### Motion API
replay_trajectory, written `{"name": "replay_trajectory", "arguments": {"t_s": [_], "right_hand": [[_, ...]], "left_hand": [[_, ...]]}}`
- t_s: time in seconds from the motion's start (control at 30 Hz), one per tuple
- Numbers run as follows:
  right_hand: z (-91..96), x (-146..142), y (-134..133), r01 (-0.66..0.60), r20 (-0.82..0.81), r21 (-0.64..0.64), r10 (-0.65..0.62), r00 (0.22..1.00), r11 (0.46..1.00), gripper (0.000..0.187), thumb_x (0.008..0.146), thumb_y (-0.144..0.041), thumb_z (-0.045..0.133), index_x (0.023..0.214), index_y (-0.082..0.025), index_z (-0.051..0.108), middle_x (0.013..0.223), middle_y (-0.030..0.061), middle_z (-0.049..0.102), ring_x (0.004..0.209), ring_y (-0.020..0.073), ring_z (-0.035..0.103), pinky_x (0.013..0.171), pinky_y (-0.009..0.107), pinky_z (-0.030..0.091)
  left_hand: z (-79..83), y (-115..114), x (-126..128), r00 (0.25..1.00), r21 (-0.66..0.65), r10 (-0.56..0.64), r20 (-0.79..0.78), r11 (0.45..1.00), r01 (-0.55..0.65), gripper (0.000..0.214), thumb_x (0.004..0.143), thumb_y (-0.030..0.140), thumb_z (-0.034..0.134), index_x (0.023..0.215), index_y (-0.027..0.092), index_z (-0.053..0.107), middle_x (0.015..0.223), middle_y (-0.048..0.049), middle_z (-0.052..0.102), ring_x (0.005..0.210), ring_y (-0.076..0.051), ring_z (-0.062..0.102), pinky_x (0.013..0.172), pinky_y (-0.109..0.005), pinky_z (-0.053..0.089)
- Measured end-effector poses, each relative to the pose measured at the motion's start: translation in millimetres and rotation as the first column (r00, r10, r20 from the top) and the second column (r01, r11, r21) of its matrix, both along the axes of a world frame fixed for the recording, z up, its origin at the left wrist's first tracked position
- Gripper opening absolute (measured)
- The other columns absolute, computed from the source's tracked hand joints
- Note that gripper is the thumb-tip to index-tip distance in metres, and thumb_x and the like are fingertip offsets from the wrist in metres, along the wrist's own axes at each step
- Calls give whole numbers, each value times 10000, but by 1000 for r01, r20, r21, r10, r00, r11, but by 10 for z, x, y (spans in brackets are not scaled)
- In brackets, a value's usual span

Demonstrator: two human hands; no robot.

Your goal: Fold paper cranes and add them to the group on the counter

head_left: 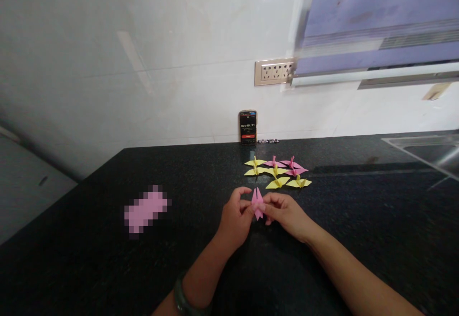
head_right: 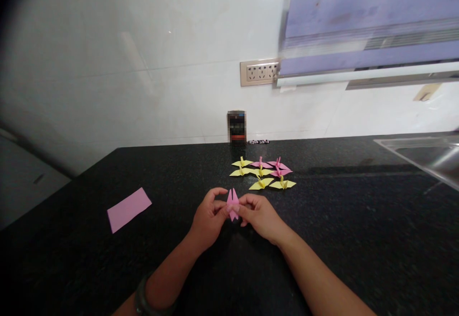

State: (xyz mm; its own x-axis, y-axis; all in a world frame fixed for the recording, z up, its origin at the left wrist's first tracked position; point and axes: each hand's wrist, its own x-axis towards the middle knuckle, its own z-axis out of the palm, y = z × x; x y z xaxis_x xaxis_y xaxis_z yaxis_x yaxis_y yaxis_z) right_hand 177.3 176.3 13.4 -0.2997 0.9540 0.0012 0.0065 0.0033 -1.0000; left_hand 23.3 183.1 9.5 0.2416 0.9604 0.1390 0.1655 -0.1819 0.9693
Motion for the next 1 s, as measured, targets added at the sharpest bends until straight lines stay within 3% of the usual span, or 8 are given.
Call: {"name": "replay_trajectory", "arguments": {"t_s": [0.17,0.43,0.57,0.73,1.0], "right_hand": [[-26,11,7,75,119,171,-97,988,982,245,742,-391,540,699,-153,573,682,0,534,518,83,480,481,209,420],[47,-41,-62,100,232,355,-191,954,929,240,775,-325,519,603,-170,582,633,-4,486,549,100,467,507,215,397],[36,-36,-45,102,210,315,-174,962,944,259,766,-344,526,589,-167,591,610,-7,481,538,100,466,509,217,395],[-32,-1,5,79,137,230,-113,984,970,299,790,-387,476,647,-157,603,634,2,517,532,99,483,518,223,411],[-57,-20,1,133,33,177,-141,989,975,230,773,-337,518,908,-170,598,694,8,568,564,105,500,528,233,425]], "left_hand": [[-19,17,17,999,-43,-23,29,999,24,190,744,330,520,778,160,597,675,-25,627,626,-150,569,574,-230,412],[24,3,7,1000,4,-18,-15,1000,18,197,747,323,511,669,158,586,583,7,570,540,-112,502,506,-201,369],[28,9,7,999,-27,-25,27,999,26,199,735,328,529,670,150,592,587,1,578,545,-112,509,513,-202,386],[17,41,11,987,-193,-25,158,980,56,222,715,351,557,737,136,608,635,-19,614,568,-119,548,544,-219,429],[85,40,-4,973,-364,-1,231,927,87,296,703,380,574,850,126,606,633,-27,611,525,-97,541,500,-202,422]]}}
